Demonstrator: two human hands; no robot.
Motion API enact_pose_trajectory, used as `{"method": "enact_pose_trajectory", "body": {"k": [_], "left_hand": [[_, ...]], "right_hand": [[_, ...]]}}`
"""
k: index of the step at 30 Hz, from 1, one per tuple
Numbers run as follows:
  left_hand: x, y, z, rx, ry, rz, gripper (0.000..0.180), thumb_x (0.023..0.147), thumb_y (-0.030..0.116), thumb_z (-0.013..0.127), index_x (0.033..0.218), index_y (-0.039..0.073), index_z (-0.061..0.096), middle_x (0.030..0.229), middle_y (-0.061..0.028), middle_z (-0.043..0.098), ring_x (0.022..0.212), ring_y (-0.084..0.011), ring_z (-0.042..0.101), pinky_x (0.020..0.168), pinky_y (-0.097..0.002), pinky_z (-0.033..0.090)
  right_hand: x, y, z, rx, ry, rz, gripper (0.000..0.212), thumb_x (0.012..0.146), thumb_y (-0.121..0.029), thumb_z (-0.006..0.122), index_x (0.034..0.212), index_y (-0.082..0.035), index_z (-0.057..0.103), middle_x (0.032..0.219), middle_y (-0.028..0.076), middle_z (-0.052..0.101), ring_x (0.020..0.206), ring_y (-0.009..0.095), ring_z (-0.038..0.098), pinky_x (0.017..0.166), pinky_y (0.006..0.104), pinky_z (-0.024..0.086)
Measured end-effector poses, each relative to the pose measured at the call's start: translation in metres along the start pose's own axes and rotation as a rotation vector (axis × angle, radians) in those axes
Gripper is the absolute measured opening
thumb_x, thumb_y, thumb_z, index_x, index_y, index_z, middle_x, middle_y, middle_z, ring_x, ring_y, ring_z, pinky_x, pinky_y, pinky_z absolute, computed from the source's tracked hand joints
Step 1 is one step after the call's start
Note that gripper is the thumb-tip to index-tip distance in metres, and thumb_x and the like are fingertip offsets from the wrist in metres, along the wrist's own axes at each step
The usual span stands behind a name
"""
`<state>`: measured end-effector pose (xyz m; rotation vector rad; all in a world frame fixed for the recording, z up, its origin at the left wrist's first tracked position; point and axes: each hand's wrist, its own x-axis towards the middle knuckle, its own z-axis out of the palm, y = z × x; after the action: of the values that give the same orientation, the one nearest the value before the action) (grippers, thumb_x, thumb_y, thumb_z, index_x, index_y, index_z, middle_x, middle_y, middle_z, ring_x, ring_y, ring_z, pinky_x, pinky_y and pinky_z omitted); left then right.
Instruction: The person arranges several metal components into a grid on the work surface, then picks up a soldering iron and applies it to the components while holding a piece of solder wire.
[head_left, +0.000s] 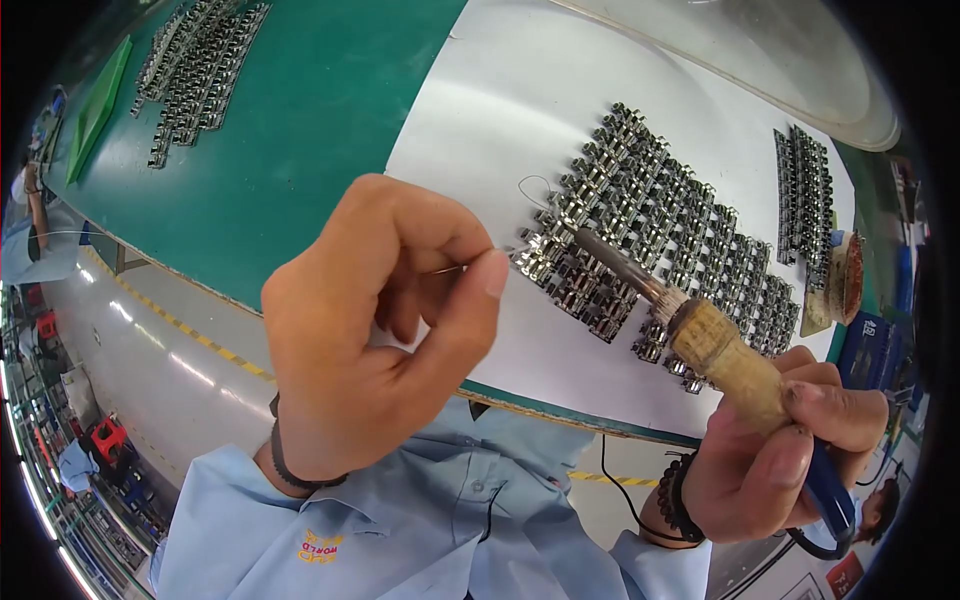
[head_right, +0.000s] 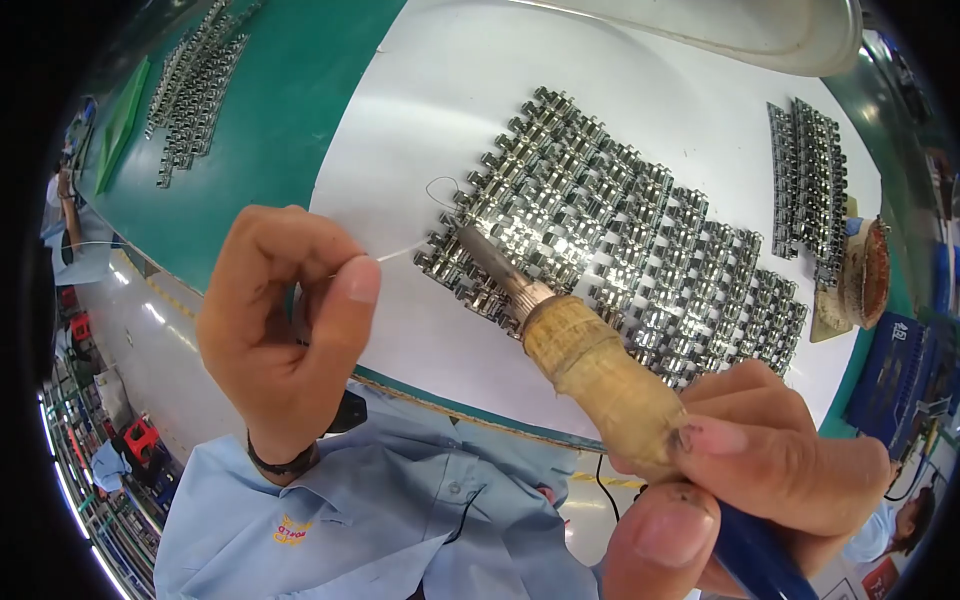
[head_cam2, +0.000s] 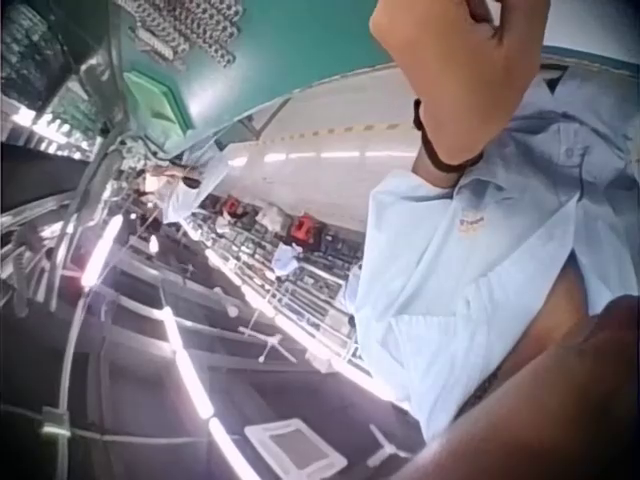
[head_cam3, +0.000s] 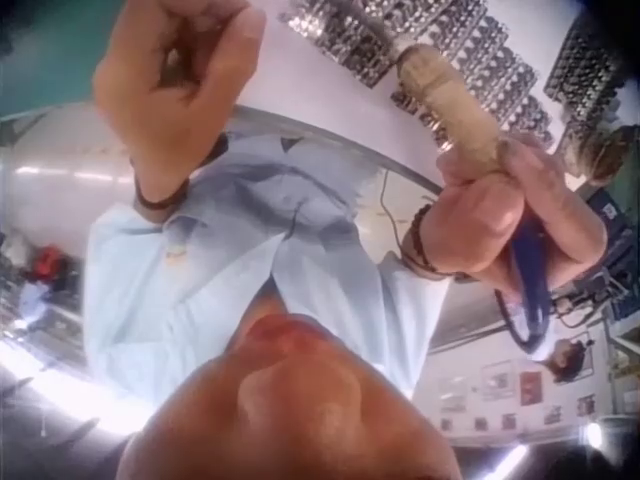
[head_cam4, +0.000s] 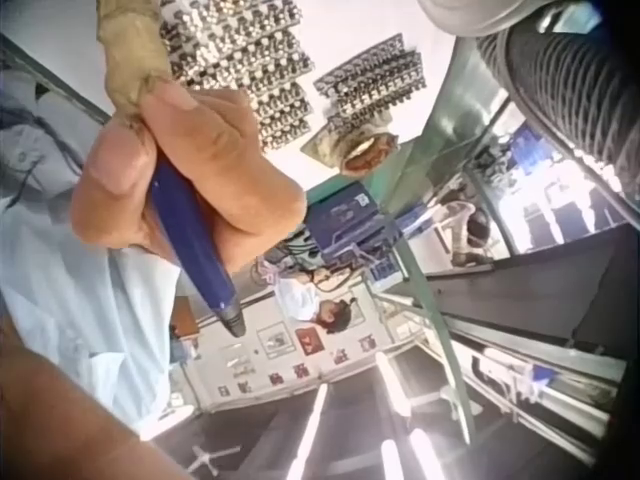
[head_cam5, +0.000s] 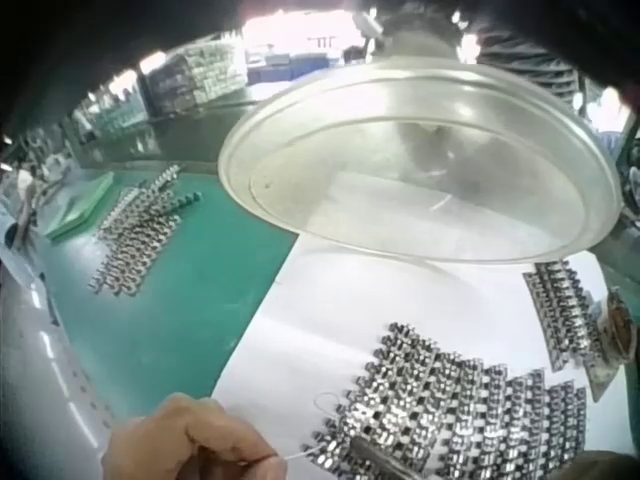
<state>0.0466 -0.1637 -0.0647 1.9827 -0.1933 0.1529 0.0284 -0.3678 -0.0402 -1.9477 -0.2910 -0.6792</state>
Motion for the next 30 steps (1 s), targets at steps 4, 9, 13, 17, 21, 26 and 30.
{"method": "enact_pose_trajectory", "body": {"k": [4, 9, 13, 17, 21, 26, 30], "left_hand": [[-0.004, 0.003, -0.012, 0.053, -0.028, -0.052, 0.011, 0.087, -0.008, 0.058, 0.092, 0.001, 0.054, 0.07, 0.0053, 0.042, 0.058, -0.0021, 0.029, 0.054, -0.0176, 0.023], [-0.001, -0.003, -0.015, 0.09, 0.036, 0.004, 0.011, 0.086, -0.008, 0.061, 0.09, 0.001, 0.055, 0.068, 0.0049, 0.043, 0.058, -0.0014, 0.029, 0.053, -0.0185, 0.022], [0.001, -0.005, -0.009, 0.025, 0.013, 0.084, 0.014, 0.083, -0.009, 0.063, 0.088, 0.001, 0.056, 0.067, 0.0048, 0.042, 0.056, -0.0005, 0.028, 0.052, -0.0189, 0.021], [0.002, -0.005, -0.001, 0.013, -0.028, 0.06, 0.016, 0.081, -0.012, 0.064, 0.087, 0.001, 0.055, 0.066, 0.0047, 0.042, 0.055, 0.0001, 0.027, 0.052, -0.0184, 0.021], [0.004, -0.006, 0.002, 0.018, -0.028, 0.081, 0.019, 0.079, -0.014, 0.064, 0.085, 0.001, 0.055, 0.066, 0.0044, 0.043, 0.053, 0.0004, 0.027, 0.051, -0.0181, 0.021], [0.003, -0.008, 0.003, 0.015, -0.014, 0.077, 0.019, 0.079, -0.014, 0.064, 0.085, 0.001, 0.055, 0.066, 0.0037, 0.045, 0.053, 0.0006, 0.027, 0.049, -0.0182, 0.02], [0.003, -0.008, 0.002, 0.027, -0.019, 0.076, 0.018, 0.079, -0.014, 0.064, 0.085, 0.001, 0.055, 0.066, 0.0034, 0.045, 0.052, 0.0008, 0.027, 0.049, -0.0182, 0.02]], "right_hand": [[-0.003, 0.0, -0.009, 0.036, -0.018, 0.002, 0.022, 0.092, -0.021, 0.053, 0.094, 0.001, 0.046, 0.064, 0.006, 0.044, 0.051, 0.014, 0.04, 0.053, 0.0296, 0.035], [-0.019, -0.005, -0.009, 0.054, -0.006, -0.003, 0.023, 0.093, -0.022, 0.055, 0.096, -0.001, 0.048, 0.065, 0.007, 0.048, 0.052, 0.016, 0.044, 0.055, 0.031, 0.037], [-0.027, -0.01, -0.009, 0.007, -0.028, -0.064, 0.023, 0.093, -0.022, 0.057, 0.098, -0.002, 0.048, 0.064, 0.009, 0.053, 0.051, 0.016, 0.048, 0.055, 0.0323, 0.042], [-0.033, -0.006, -0.008, 0.029, -0.101, -0.05, 0.023, 0.093, -0.021, 0.056, 0.102, -0.001, 0.048, 0.063, 0.009, 0.058, 0.051, 0.016, 0.053, 0.056, 0.0321, 0.047], [-0.036, -0.005, -0.008, 0.001, -0.091, -0.025, 0.023, 0.094, -0.02, 0.056, 0.105, -0.001, 0.048, 0.062, 0.008, 0.06, 0.051, 0.015, 0.055, 0.058, 0.0313, 0.05], [-0.034, -0.002, -0.003, -0.004, -0.082, -0.036, 0.023, 0.094, -0.019, 0.055, 0.105, -0.001, 0.048, 0.061, 0.007, 0.059, 0.051, 0.015, 0.054, 0.056, 0.03, 0.049], [-0.031, -0.001, 0.0, -0.02, -0.089, -0.035, 0.023, 0.095, -0.021, 0.055, 0.105, -0.001, 0.048, 0.061, 0.007, 0.059, 0.05, 0.014, 0.053, 0.055, 0.0296, 0.048]]}}
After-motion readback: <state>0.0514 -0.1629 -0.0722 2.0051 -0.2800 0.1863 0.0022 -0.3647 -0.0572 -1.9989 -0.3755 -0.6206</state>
